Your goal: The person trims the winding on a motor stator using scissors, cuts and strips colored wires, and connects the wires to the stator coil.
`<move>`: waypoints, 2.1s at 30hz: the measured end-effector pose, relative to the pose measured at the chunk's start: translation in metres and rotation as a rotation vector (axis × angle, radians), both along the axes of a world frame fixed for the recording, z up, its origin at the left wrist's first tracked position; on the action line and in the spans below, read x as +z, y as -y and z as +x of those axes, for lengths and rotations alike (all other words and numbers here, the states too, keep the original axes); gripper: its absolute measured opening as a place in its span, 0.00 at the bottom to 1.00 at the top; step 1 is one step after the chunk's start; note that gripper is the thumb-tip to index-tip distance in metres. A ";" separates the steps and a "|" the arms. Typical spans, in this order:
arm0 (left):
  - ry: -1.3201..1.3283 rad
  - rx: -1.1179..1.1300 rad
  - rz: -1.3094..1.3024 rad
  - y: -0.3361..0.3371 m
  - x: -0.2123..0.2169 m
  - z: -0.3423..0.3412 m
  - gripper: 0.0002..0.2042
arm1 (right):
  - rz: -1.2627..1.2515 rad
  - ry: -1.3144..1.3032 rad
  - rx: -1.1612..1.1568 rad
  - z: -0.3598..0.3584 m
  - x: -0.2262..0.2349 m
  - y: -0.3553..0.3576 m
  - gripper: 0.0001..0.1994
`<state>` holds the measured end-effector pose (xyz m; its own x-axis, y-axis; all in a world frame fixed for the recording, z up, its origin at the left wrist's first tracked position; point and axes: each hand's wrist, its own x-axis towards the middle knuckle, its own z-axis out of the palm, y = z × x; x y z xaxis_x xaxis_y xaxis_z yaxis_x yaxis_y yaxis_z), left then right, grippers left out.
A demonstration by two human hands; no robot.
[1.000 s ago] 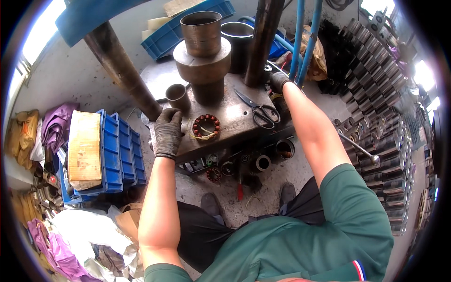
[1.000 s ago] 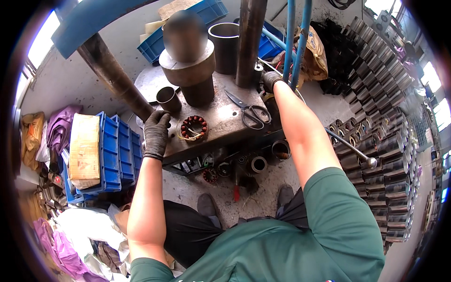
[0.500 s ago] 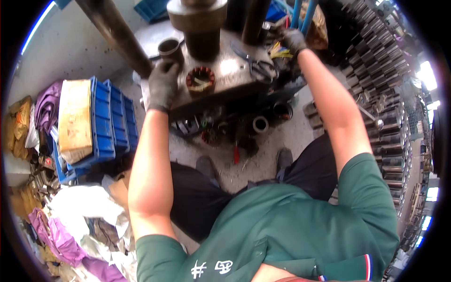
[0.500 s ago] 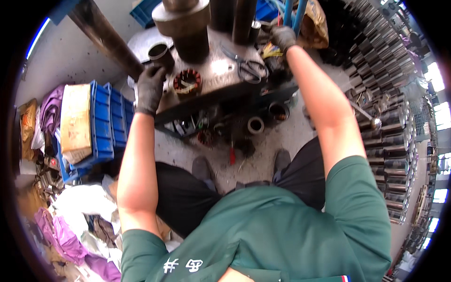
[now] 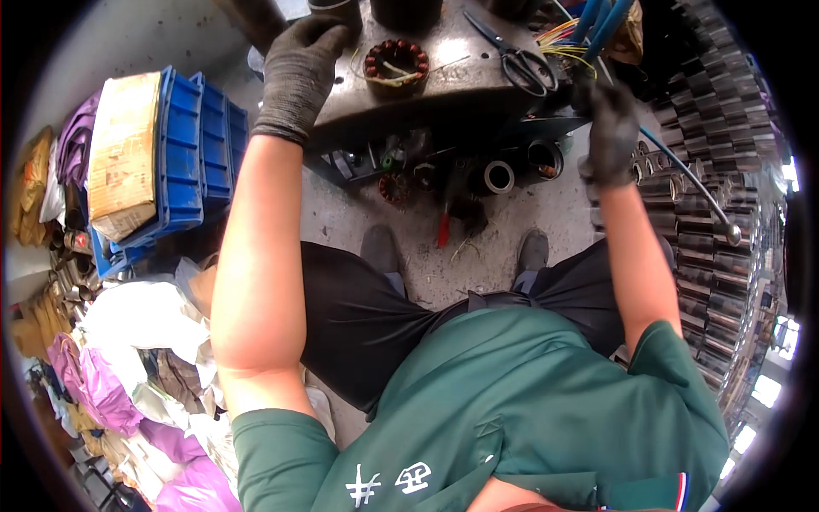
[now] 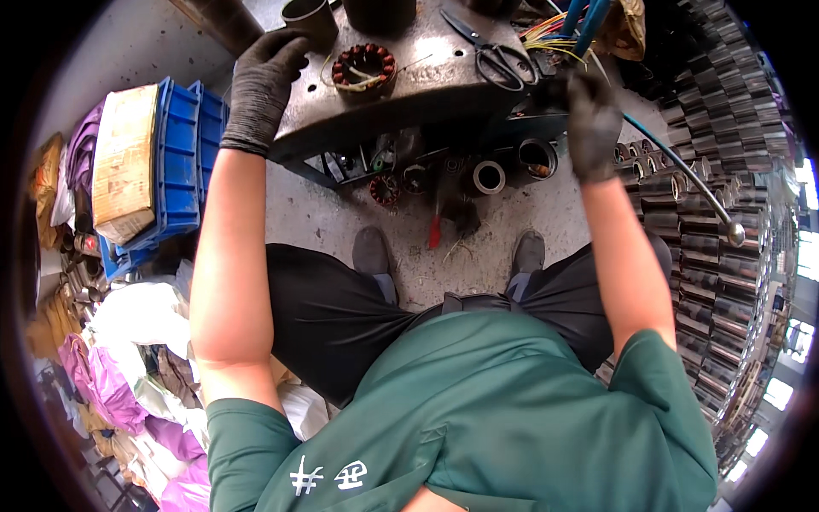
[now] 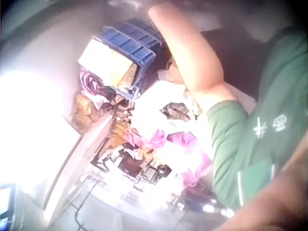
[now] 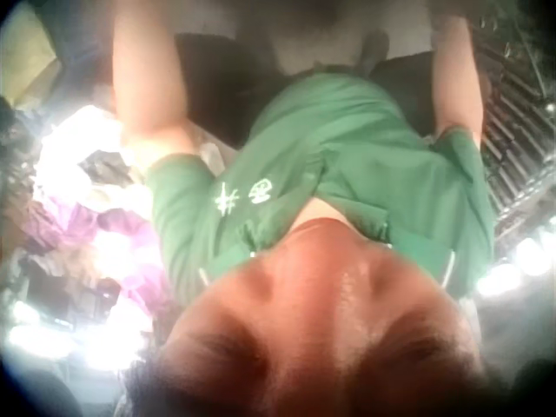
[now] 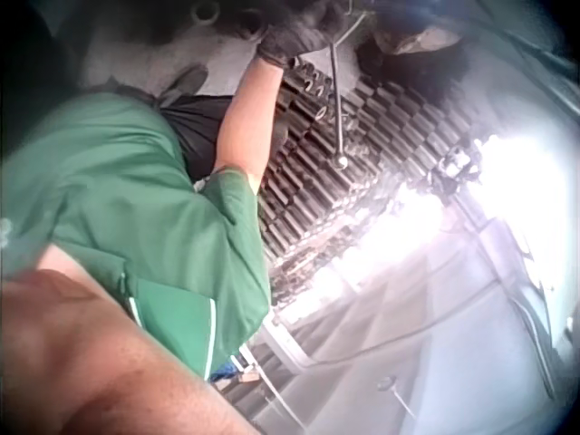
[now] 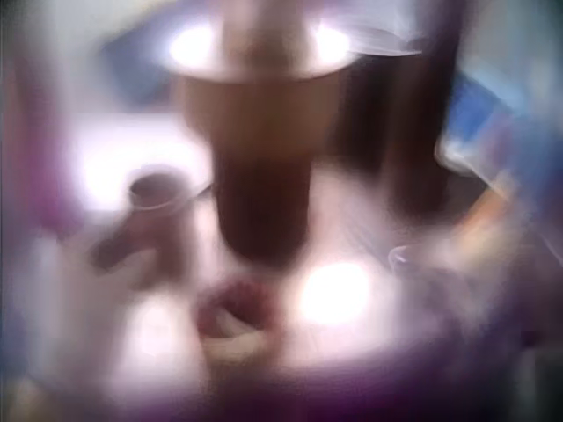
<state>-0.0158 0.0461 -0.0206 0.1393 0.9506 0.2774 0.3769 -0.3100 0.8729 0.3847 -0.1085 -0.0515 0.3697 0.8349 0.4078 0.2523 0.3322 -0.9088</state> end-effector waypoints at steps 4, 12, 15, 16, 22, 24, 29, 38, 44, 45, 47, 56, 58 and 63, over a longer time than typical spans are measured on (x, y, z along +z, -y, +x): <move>0.023 -0.022 0.032 0.008 0.011 -0.006 0.12 | -0.732 -0.073 0.169 -0.065 -0.113 0.048 0.06; 0.070 -0.070 0.087 0.019 0.018 0.000 0.12 | -0.657 1.532 0.480 -0.077 -0.292 -0.085 0.17; 0.099 -0.094 0.093 0.027 0.021 -0.004 0.12 | -0.762 1.483 0.392 -0.074 -0.305 -0.125 0.18; 0.110 -0.108 0.096 0.030 0.022 -0.006 0.12 | -0.798 1.471 0.346 -0.073 -0.309 -0.137 0.18; 0.160 -0.150 0.059 0.045 0.027 -0.032 0.12 | -0.923 1.391 0.141 -0.085 -0.326 -0.191 0.21; 0.181 -0.167 0.048 0.048 0.027 -0.038 0.12 | -0.942 1.360 0.072 -0.083 -0.328 -0.199 0.22; 0.214 -0.192 0.031 0.054 0.029 -0.048 0.12 | -0.867 1.366 -0.081 -0.082 -0.328 -0.178 0.24; 0.264 -0.250 0.015 0.058 0.024 -0.044 0.12 | -0.174 1.594 -0.297 -0.111 -0.266 -0.036 0.28; 0.127 -0.086 -0.009 0.080 0.030 -0.033 0.10 | -0.892 -0.288 0.211 -0.136 -0.127 0.060 0.15; 0.130 -0.091 -0.026 0.084 0.029 -0.028 0.10 | -0.875 -0.340 0.253 -0.128 -0.113 0.073 0.15; 0.167 -0.120 0.010 0.100 0.025 -0.021 0.10 | -0.870 -0.375 0.336 -0.125 -0.067 0.095 0.14; 0.235 -0.538 -0.410 0.192 -0.023 0.047 0.20 | -0.672 -0.115 0.545 -0.087 0.024 0.132 0.15; 0.089 -0.555 -0.239 0.202 -0.043 0.056 0.16 | -0.692 -0.020 0.646 -0.074 0.038 0.130 0.15; 0.090 -0.440 -0.402 0.212 -0.080 0.051 0.12 | -0.694 0.058 0.614 -0.057 0.034 0.108 0.12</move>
